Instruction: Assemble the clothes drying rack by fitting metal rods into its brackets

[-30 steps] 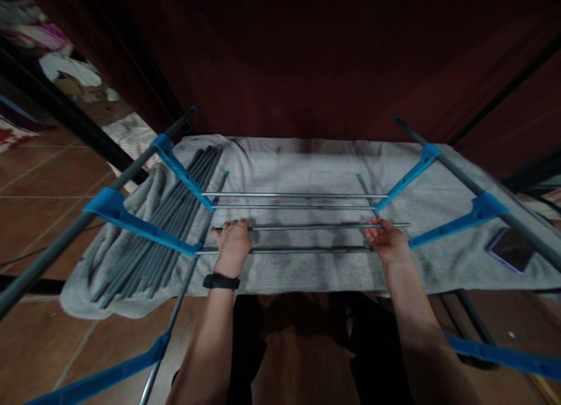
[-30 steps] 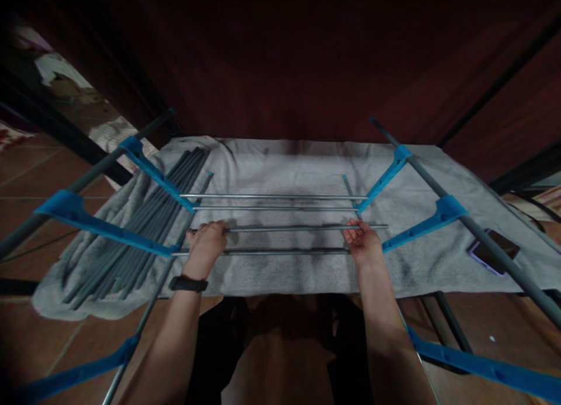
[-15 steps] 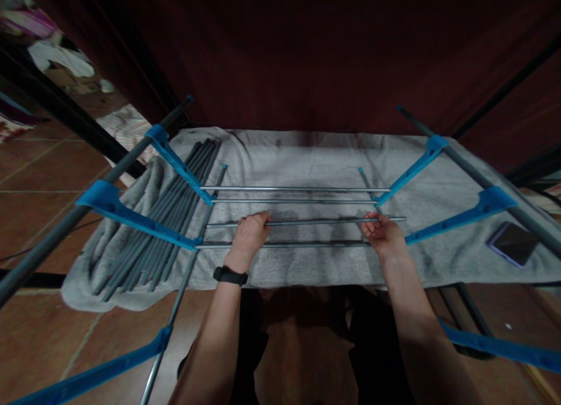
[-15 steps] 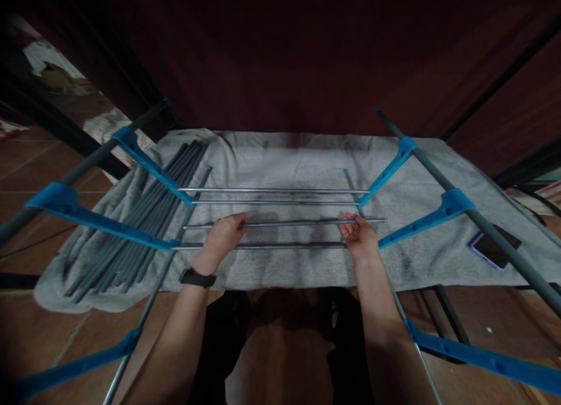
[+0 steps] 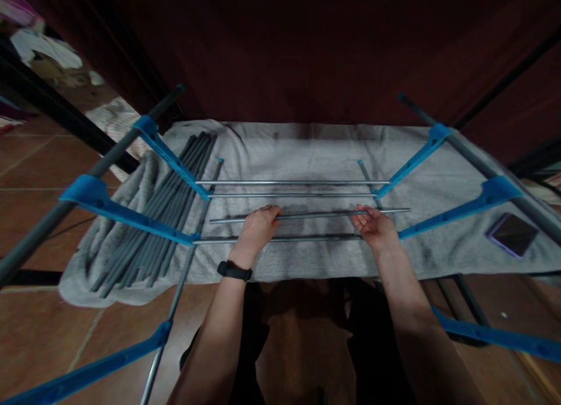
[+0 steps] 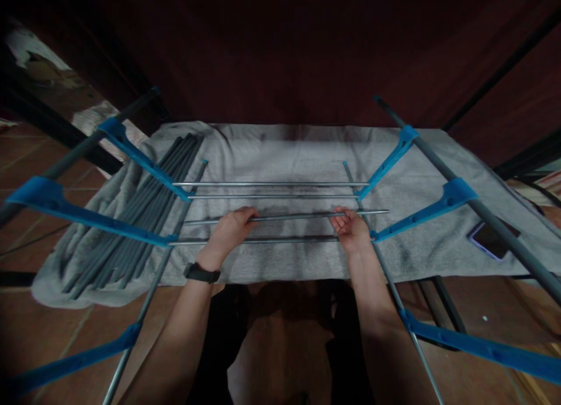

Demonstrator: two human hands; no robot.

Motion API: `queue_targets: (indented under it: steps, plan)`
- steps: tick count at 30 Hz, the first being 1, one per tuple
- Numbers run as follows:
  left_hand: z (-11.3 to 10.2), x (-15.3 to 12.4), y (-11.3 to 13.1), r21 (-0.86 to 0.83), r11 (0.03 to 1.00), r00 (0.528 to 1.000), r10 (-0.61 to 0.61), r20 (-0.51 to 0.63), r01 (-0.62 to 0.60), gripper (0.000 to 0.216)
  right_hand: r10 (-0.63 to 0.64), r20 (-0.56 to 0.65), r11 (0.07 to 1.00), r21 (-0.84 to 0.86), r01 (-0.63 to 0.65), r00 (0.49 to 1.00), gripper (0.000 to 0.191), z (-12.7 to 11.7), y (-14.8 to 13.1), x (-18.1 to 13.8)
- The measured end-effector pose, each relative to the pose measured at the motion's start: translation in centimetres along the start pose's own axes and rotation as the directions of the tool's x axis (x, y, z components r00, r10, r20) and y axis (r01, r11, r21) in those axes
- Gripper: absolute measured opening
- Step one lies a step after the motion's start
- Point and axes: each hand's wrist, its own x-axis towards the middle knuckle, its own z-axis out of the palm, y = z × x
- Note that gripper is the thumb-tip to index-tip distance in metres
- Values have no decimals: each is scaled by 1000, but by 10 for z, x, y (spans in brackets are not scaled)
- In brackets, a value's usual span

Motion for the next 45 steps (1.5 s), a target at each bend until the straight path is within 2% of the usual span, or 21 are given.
queue_targets:
  steps: [9,22,29,38,45]
  plan:
    - [3,-1,5,-43,996,997,72,-28,-73,21,9,-8,1000,4,-9,1000,18,3,0,-4]
    - [5,-1,17,-71,991,993,112,-25,-113,22,12,10,1000,14,-12,1000,19,2,1,-4]
    - [5,-1,21,-47,986,985,157,-75,-161,17,-9,5,1000,20,8,1000,20,4,3,-5]
    - [7,1,20,16,984,981,180,-76,-179,22,10,-7,1000,23,-10,1000,19,6,0,-9]
    - [6,0,19,-42,983,982,174,-78,-178,23,8,8,1000,23,-8,1000,22,6,-1,-10]
